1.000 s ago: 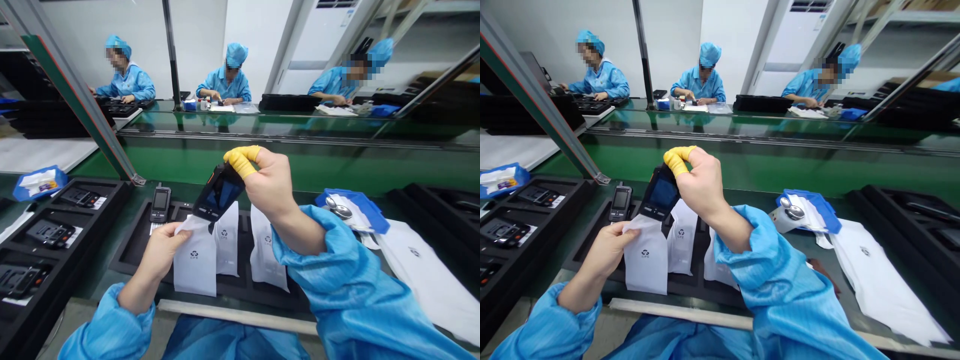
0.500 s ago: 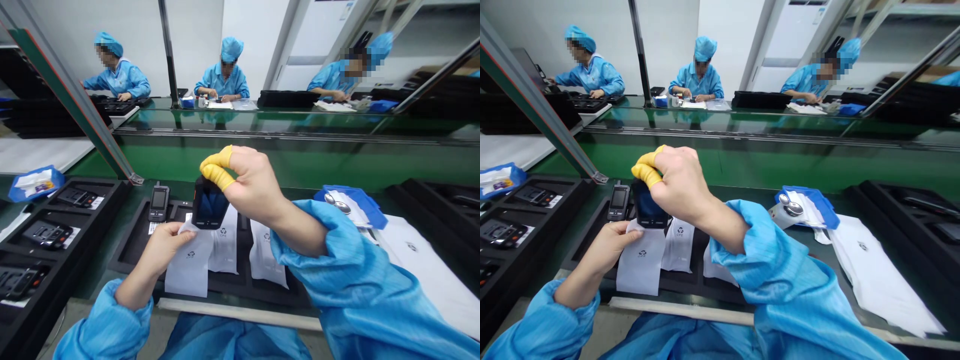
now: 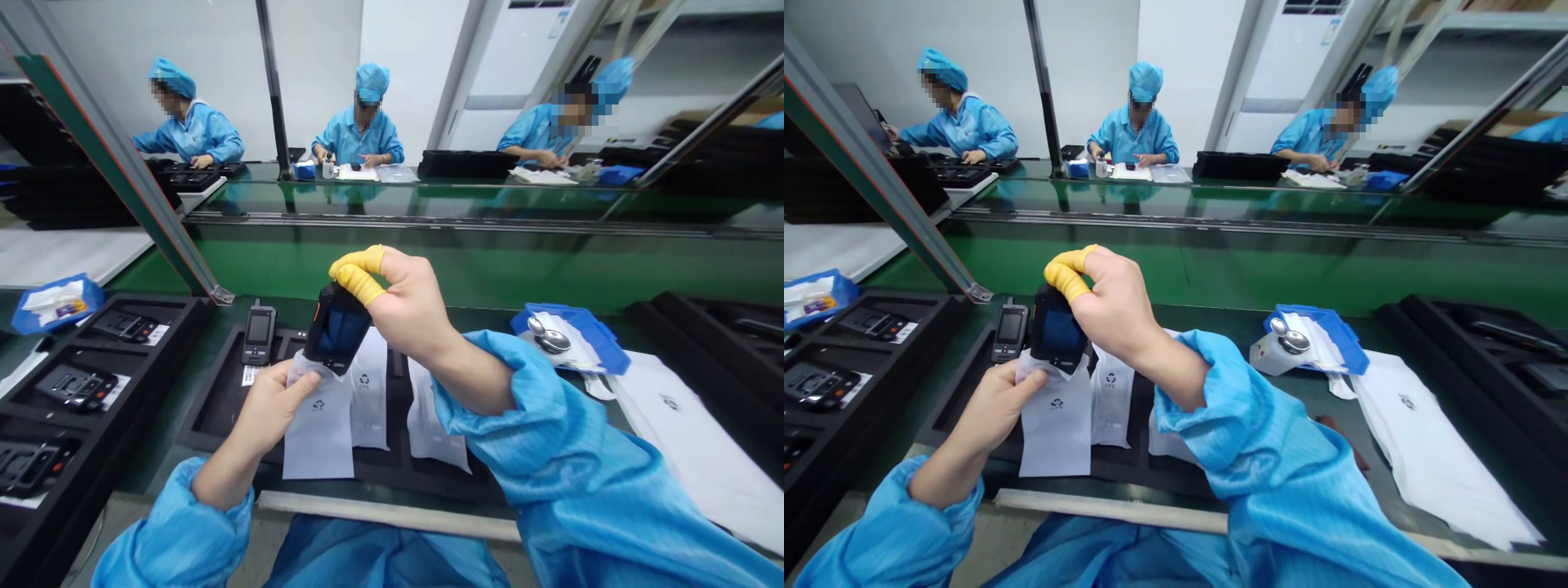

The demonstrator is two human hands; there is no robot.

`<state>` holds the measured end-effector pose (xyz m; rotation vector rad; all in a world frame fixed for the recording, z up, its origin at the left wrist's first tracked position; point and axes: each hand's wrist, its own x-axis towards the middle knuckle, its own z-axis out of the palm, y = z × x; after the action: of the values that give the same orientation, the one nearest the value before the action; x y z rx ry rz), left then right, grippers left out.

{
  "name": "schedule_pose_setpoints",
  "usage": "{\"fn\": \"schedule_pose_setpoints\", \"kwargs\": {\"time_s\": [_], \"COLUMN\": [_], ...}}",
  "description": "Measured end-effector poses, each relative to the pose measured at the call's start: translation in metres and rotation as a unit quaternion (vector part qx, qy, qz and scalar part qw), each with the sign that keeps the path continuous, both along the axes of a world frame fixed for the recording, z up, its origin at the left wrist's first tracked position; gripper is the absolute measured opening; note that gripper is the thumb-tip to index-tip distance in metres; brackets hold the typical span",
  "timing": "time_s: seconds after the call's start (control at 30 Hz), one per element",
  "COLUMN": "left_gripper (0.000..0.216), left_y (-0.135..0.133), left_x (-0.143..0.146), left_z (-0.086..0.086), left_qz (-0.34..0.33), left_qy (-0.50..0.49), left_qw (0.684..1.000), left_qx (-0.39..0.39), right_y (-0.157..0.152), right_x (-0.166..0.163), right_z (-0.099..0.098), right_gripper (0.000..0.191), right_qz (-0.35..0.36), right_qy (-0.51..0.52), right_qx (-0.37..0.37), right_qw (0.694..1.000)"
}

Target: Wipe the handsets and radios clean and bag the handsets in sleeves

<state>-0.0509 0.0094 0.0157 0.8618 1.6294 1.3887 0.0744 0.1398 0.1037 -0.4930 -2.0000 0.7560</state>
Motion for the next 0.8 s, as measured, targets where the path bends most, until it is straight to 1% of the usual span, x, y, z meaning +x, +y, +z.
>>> {"fn": "schedule_pose_setpoints", "kwargs": {"time_s": [0.07, 0.13, 0.23, 0.33, 0.4, 0.5, 0.6, 0.63, 0.7, 0.8], "left_gripper": [0.049, 0.050, 0.048, 0.048, 0.050, 0.052, 0.048, 0.046, 0.043, 0.043], "left_y": [0.000, 0.000, 0.000, 0.000, 0.000, 0.002, 0.002, 0.002, 0.002, 0.002], "left_x": [0.000, -0.002, -0.004, -0.007, -0.008, -0.007, -0.005, -0.005, -0.004, -0.004], "left_z": [-0.003, -0.008, -0.012, -0.013, -0.010, -0.005, -0.001, 0.000, 0.001, 0.001], "left_qz": [-0.031, -0.067, -0.083, -0.060, -0.055, -0.086, -0.121, -0.120, -0.096, -0.067], "left_qy": [-0.028, -0.079, -0.123, -0.118, -0.113, -0.112, -0.104, -0.100, -0.091, -0.085], "left_qw": [0.999, 0.994, 0.987, 0.989, 0.990, 0.989, 0.987, 0.988, 0.991, 0.993], "left_qx": [0.022, 0.046, 0.065, 0.065, 0.061, 0.040, 0.020, 0.020, 0.028, 0.048], "right_y": [-0.001, -0.002, 0.000, 0.002, 0.002, 0.002, 0.002, 0.003, 0.005, 0.006], "right_x": [0.000, 0.000, 0.002, 0.005, 0.007, 0.007, 0.005, 0.005, 0.006, 0.009], "right_z": [-0.001, -0.002, -0.004, -0.004, -0.003, -0.001, -0.001, -0.001, 0.000, 0.001], "right_gripper": [0.015, 0.016, 0.015, 0.014, 0.014, 0.014, 0.013, 0.013, 0.014, 0.014], "right_qz": [-0.005, -0.005, 0.000, -0.017, -0.029, -0.025, -0.018, -0.019, -0.022, -0.028], "right_qy": [0.029, 0.054, 0.054, 0.045, 0.045, 0.046, 0.047, 0.046, 0.035, 0.009], "right_qx": [-0.007, -0.015, -0.020, -0.005, 0.008, 0.007, -0.025, -0.034, -0.038, -0.021], "right_qw": [1.000, 0.998, 0.998, 0.999, 0.999, 0.999, 0.998, 0.998, 0.998, 0.999]}}
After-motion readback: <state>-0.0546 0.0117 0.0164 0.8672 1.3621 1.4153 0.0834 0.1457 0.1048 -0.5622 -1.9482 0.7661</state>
